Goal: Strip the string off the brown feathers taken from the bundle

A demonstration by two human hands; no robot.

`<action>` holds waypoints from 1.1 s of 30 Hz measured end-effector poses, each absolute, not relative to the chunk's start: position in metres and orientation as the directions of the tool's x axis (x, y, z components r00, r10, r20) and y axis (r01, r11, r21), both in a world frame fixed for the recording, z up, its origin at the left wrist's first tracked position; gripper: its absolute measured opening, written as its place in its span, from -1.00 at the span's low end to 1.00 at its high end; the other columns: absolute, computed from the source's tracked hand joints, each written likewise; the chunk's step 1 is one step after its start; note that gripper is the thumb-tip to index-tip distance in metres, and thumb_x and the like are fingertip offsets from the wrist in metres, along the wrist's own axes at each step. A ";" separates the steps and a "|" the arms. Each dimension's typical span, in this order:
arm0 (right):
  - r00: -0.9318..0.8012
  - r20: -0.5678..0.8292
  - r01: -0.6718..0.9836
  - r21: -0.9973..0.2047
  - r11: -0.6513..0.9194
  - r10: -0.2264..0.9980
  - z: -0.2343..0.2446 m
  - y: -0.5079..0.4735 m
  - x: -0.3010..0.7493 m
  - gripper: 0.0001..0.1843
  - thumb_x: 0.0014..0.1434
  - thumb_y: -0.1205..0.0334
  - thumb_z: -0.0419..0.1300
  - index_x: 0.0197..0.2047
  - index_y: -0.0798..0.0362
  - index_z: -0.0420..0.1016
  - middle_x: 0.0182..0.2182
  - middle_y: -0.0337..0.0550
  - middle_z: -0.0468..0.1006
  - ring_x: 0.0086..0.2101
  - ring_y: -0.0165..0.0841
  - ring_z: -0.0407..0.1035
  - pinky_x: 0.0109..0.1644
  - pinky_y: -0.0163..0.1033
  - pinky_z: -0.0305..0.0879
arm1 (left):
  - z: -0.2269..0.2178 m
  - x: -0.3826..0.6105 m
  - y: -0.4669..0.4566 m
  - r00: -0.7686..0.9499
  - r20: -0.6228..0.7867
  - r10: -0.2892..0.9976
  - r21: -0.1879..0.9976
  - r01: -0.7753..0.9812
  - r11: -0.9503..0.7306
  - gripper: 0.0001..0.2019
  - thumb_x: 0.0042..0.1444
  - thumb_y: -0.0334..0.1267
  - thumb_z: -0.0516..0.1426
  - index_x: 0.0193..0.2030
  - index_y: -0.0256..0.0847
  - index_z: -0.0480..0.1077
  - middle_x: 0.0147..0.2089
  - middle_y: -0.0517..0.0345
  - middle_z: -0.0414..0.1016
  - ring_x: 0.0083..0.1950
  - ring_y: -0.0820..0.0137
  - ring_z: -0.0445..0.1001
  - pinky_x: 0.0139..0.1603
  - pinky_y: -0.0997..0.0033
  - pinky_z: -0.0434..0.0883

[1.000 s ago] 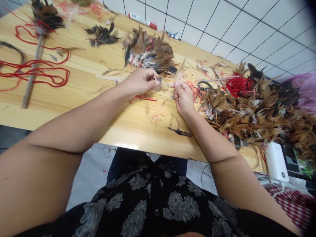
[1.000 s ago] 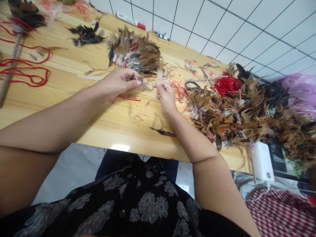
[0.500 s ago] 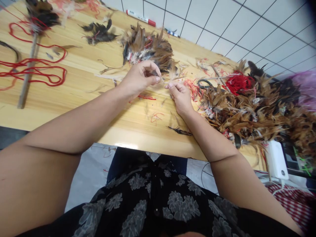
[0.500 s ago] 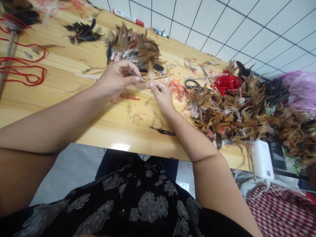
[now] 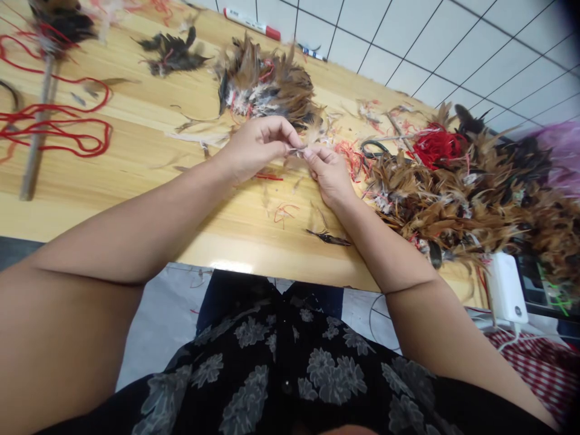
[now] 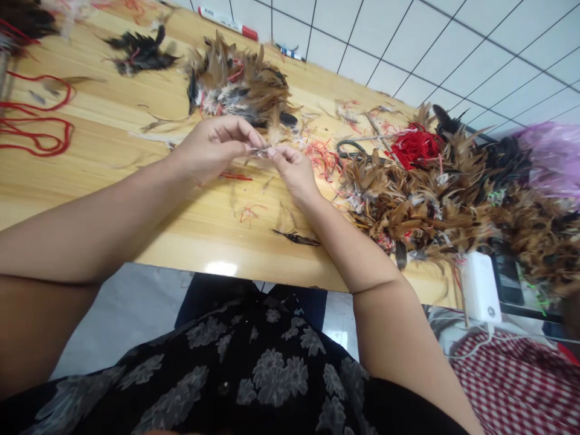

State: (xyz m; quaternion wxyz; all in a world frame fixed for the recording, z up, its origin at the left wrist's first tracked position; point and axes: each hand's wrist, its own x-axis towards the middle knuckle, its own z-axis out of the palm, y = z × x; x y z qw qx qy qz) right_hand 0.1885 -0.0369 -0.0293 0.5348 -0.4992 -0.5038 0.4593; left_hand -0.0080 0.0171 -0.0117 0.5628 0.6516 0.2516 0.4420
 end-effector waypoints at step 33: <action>0.073 0.215 0.281 -0.941 0.186 0.974 -0.051 -0.034 0.196 -0.32 0.32 -0.54 0.46 -0.21 0.00 0.76 -0.28 -0.21 0.67 -0.19 -0.33 0.47 0.01 -0.16 0.49 | -0.004 -0.007 0.015 0.386 0.146 0.911 0.985 -0.138 -0.100 -0.57 0.07 -0.17 0.65 -0.12 0.02 0.52 -0.23 0.18 0.64 -0.05 0.14 0.72 0.02 0.04 0.66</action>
